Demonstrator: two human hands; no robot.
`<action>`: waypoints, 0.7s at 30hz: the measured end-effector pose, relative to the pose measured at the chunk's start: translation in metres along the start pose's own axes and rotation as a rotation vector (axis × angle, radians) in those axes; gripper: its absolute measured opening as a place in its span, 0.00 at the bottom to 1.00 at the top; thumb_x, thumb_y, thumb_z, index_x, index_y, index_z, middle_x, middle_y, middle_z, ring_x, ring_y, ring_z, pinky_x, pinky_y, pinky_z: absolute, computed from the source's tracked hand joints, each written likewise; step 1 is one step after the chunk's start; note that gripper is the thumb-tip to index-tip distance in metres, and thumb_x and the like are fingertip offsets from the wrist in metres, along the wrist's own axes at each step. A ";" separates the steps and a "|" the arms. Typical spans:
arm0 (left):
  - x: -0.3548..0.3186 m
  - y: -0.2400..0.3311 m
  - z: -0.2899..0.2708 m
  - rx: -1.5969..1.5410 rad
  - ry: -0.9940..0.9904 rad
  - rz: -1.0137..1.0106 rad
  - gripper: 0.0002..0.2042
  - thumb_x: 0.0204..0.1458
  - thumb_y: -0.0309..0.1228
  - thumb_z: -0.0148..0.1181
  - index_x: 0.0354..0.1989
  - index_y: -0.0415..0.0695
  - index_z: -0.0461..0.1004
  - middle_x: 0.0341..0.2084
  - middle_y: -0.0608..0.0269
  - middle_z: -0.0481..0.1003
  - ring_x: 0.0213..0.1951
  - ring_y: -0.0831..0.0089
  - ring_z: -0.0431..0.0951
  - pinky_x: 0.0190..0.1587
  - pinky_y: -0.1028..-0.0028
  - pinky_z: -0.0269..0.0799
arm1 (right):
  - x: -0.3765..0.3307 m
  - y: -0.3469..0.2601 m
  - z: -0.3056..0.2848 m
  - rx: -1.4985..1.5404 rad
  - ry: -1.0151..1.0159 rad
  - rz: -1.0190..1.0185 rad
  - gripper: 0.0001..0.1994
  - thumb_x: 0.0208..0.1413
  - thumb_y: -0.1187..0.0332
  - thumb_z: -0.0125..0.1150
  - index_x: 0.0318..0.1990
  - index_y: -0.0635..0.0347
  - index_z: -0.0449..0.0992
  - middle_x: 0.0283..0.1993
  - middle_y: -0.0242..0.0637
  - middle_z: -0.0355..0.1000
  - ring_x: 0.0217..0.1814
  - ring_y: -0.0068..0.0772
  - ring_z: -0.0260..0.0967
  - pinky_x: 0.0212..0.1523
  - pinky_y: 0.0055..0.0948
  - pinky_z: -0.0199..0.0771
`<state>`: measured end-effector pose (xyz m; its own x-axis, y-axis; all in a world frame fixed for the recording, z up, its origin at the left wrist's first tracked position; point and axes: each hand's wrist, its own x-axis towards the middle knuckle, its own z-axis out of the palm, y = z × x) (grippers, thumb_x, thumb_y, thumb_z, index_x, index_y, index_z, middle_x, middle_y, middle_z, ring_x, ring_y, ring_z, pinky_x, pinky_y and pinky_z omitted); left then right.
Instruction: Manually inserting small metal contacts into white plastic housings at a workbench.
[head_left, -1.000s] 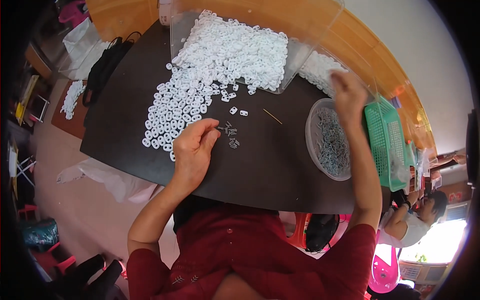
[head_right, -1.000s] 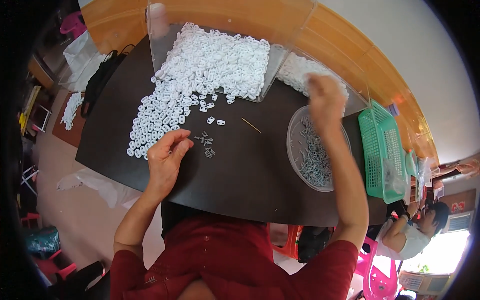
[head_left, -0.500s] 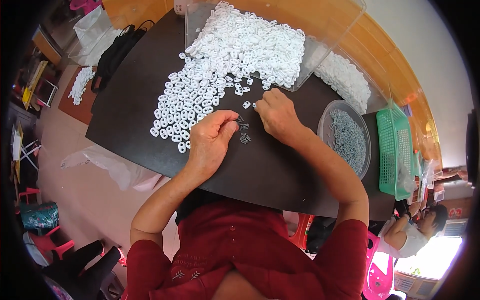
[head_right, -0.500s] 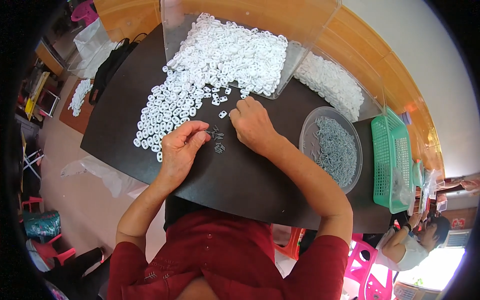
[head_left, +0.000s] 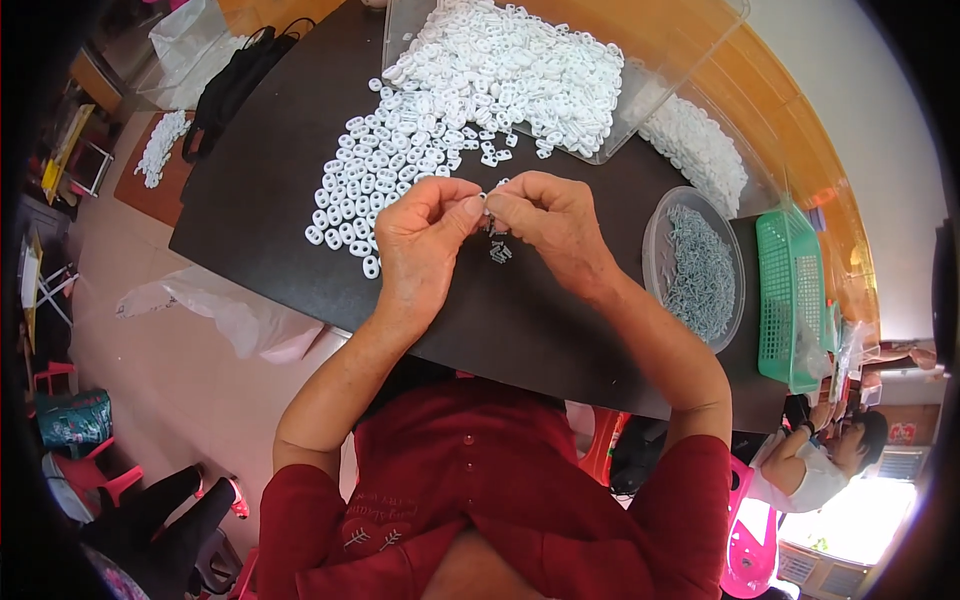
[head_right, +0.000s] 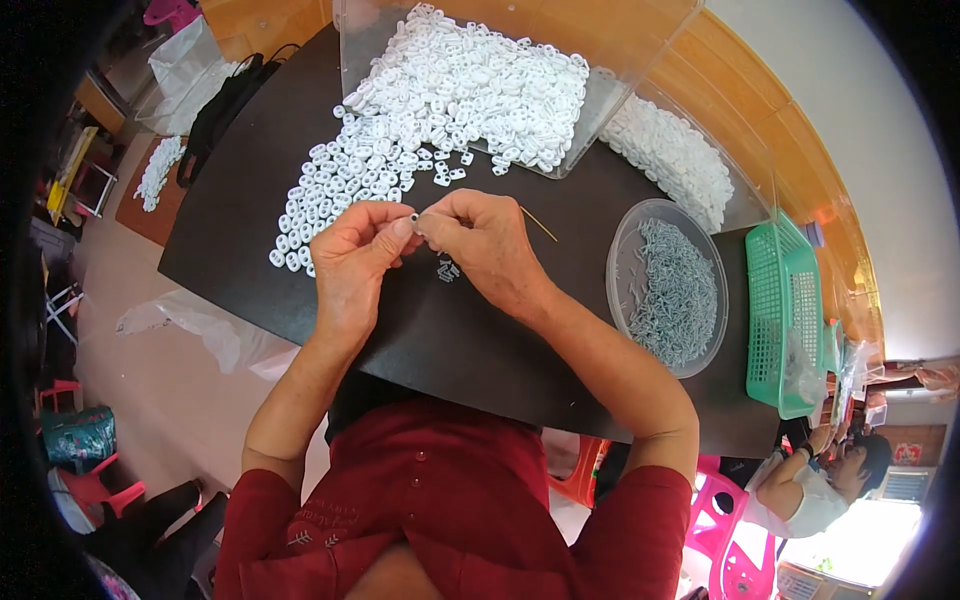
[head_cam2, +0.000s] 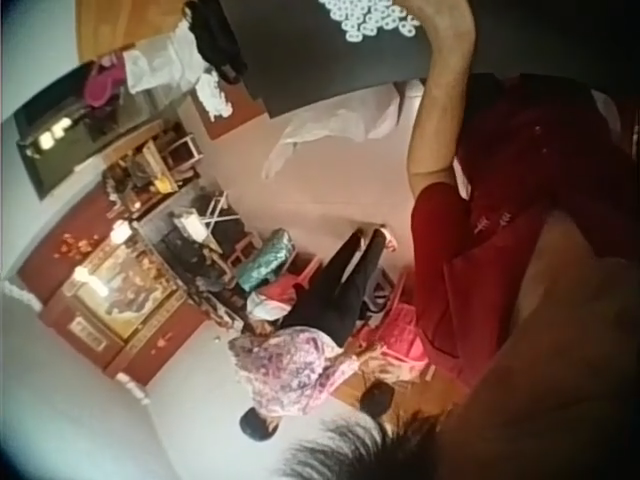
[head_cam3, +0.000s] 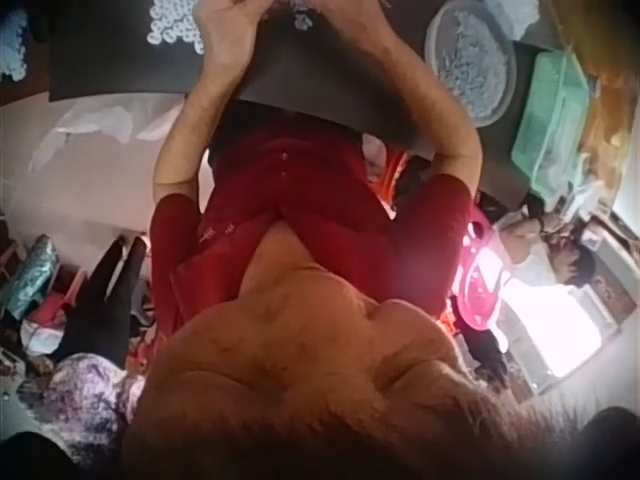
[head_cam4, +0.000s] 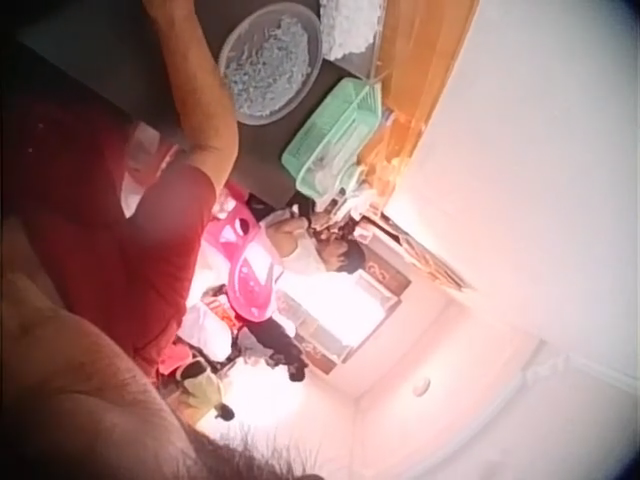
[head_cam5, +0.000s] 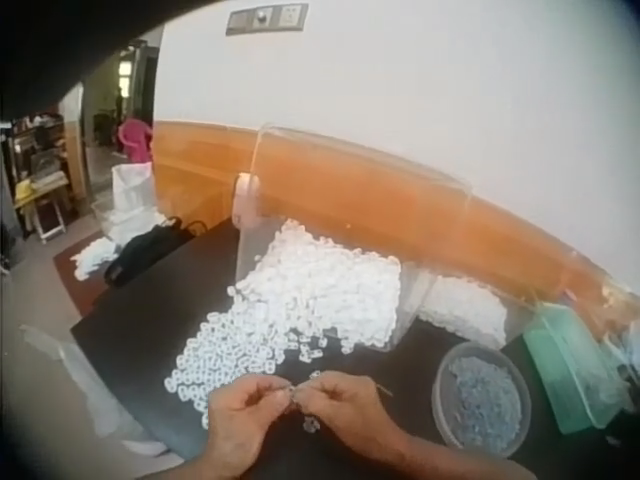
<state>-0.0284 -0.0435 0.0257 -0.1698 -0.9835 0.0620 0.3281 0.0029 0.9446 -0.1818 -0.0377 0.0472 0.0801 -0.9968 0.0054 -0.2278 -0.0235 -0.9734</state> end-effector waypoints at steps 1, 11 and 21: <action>0.000 0.000 0.000 -0.001 0.003 -0.002 0.06 0.53 0.23 0.57 0.36 0.33 0.73 0.26 0.66 0.74 0.29 0.83 0.71 0.34 0.83 0.69 | 0.000 -0.004 0.002 0.047 0.004 0.011 0.06 0.53 0.71 0.57 0.31 0.65 0.76 0.26 0.28 0.70 0.26 0.14 0.62 0.27 0.15 0.61; -0.002 0.006 -0.019 -0.171 0.074 -0.043 0.05 0.52 0.25 0.57 0.34 0.36 0.73 0.24 0.61 0.75 0.25 0.79 0.73 0.27 0.82 0.66 | 0.001 0.010 -0.008 -0.185 0.086 -0.150 0.04 0.51 0.75 0.58 0.33 0.65 0.77 0.27 0.26 0.70 0.28 0.11 0.61 0.29 0.14 0.61; -0.014 -0.004 -0.026 -0.171 0.069 -0.006 0.05 0.51 0.26 0.58 0.33 0.36 0.74 0.23 0.61 0.75 0.24 0.79 0.71 0.26 0.81 0.66 | 0.028 0.026 -0.008 -0.634 0.067 0.005 0.09 0.44 0.68 0.62 0.25 0.67 0.75 0.17 0.33 0.68 0.22 0.20 0.63 0.25 0.24 0.63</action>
<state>-0.0028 -0.0340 0.0129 -0.1101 -0.9935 0.0282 0.4815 -0.0285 0.8760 -0.1937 -0.0665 0.0235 0.0215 -0.9991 0.0357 -0.7598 -0.0395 -0.6490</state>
